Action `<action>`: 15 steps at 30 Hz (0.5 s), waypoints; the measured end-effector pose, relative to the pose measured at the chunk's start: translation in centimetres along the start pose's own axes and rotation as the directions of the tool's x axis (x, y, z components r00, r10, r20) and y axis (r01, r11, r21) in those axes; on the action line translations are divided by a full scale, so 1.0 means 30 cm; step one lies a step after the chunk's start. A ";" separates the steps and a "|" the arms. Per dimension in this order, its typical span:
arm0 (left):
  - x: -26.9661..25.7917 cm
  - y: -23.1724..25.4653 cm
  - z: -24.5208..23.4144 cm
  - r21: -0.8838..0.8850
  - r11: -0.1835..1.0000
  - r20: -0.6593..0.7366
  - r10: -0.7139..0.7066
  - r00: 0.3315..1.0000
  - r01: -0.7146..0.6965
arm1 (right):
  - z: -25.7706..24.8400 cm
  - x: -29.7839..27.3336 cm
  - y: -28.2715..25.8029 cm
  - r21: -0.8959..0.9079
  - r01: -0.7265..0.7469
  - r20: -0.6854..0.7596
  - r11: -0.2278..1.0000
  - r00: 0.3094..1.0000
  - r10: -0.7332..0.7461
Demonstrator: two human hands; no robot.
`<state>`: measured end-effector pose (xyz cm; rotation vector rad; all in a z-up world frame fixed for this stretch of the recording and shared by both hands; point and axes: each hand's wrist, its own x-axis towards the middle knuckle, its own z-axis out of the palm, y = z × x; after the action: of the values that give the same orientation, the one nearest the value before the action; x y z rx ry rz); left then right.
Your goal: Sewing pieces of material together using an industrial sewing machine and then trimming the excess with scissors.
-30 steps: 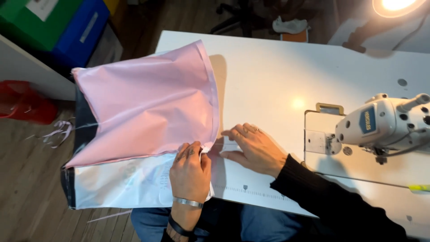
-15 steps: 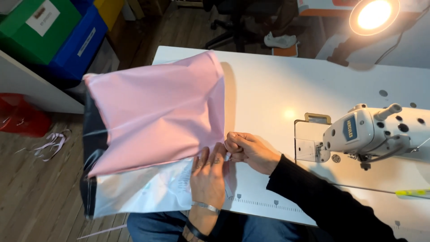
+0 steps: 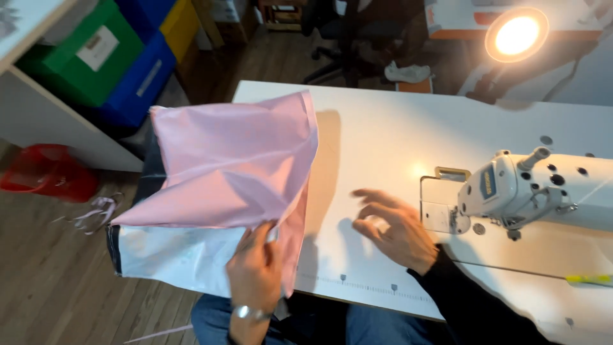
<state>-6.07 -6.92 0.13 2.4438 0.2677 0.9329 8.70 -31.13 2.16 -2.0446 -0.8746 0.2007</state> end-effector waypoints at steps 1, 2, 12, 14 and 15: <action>-0.013 0.016 -0.071 0.039 0.999 -0.113 0.028 0.993 -0.024 | -0.005 -0.010 -0.006 -0.176 0.112 -0.113 0.978 0.985 -0.132; 0.000 0.029 -0.140 0.051 0.998 -0.118 0.026 0.993 -0.021 | -0.014 -0.003 -0.043 -0.168 0.122 -0.108 0.978 0.984 -0.142; -0.078 0.110 -0.750 0.680 0.729 -0.319 0.193 0.928 0.082 | 0.109 0.349 -0.375 -0.470 0.688 0.147 0.553 0.679 -0.719; -0.149 0.035 -0.897 0.718 0.690 -0.325 0.218 0.920 0.090 | 0.156 0.461 -0.445 -0.411 0.764 0.202 0.498 0.609 -0.767; -0.196 -0.024 -0.988 0.575 0.817 -0.287 0.155 0.946 0.041 | 0.179 0.492 -0.475 -0.427 0.810 0.340 0.403 0.556 -0.758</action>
<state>-30.23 3.13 15.29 2.8338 0.6839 1.4572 9.99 -12.75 12.65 -1.8387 -2.0677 -0.5707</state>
